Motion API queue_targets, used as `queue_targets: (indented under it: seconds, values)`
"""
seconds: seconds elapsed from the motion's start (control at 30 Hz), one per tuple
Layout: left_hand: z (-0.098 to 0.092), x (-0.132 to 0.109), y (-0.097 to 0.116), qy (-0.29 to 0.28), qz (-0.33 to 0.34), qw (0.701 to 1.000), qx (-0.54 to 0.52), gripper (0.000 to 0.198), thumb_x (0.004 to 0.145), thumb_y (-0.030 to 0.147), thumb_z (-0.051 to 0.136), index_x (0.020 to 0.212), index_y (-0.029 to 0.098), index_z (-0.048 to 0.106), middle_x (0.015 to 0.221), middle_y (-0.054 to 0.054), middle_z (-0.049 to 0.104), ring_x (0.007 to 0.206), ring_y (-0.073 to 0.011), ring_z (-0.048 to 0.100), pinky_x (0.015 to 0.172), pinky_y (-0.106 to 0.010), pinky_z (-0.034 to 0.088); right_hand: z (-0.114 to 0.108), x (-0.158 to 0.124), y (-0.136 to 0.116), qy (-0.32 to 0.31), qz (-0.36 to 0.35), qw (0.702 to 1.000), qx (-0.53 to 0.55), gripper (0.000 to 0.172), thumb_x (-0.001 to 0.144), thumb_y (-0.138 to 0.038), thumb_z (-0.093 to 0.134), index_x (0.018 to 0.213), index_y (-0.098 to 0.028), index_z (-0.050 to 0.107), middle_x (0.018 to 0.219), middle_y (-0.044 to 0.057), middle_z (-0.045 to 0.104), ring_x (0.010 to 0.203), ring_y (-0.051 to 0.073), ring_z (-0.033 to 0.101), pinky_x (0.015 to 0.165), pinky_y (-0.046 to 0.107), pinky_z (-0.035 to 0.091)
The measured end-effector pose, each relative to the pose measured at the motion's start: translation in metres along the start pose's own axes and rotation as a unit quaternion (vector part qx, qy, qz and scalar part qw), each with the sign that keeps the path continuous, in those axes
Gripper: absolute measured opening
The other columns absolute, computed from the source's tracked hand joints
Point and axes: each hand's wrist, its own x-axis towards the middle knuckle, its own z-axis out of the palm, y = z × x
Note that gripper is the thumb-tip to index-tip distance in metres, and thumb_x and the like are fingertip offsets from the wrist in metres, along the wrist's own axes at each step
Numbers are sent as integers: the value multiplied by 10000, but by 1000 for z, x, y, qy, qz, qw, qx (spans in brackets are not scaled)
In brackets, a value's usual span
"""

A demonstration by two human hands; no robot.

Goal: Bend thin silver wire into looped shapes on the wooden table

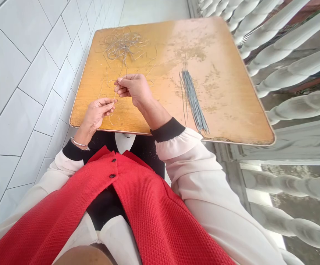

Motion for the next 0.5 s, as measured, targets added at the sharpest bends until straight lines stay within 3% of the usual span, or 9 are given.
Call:
queue_targets:
  seconds: [0.2, 0.3, 0.43, 0.5]
  values:
    - [-3, 2, -1, 0, -9, 1000, -2, 101, 865, 53, 719, 815, 140, 727, 656, 37, 642, 548, -10, 552, 537, -147, 395, -6, 15, -3, 62, -11, 997, 34, 358, 1026, -176, 558, 681, -219, 643, 627, -19, 632, 534, 77, 488, 587, 227, 472]
    - [-8, 6, 2, 18, -3, 1000, -19, 82, 874, 80, 728, 829, 148, 728, 687, 38, 650, 563, -5, 564, 545, -141, 407, -10, 10, -1, 86, -18, 994, 63, 338, 1055, -170, 510, 742, -175, 638, 601, -28, 624, 514, 54, 512, 559, 196, 440]
    - [-12, 14, 9, 39, -8, 998, -53, 94, 909, 77, 689, 859, 146, 728, 714, 38, 648, 563, 6, 552, 544, -133, 404, -6, -16, 15, 6, 17, 1000, 0, 263, 996, -177, 618, 751, -128, 700, 661, 24, 701, 544, 75, 602, 530, 206, 447]
    - [-13, 17, 11, 39, -10, 998, -54, 75, 916, 98, 692, 870, 147, 726, 711, 39, 637, 568, 3, 553, 550, -135, 410, -2, -29, 27, -70, 17, 996, -46, 263, 923, -325, 739, 722, -157, 723, 658, 29, 719, 537, 90, 595, 497, 210, 440]
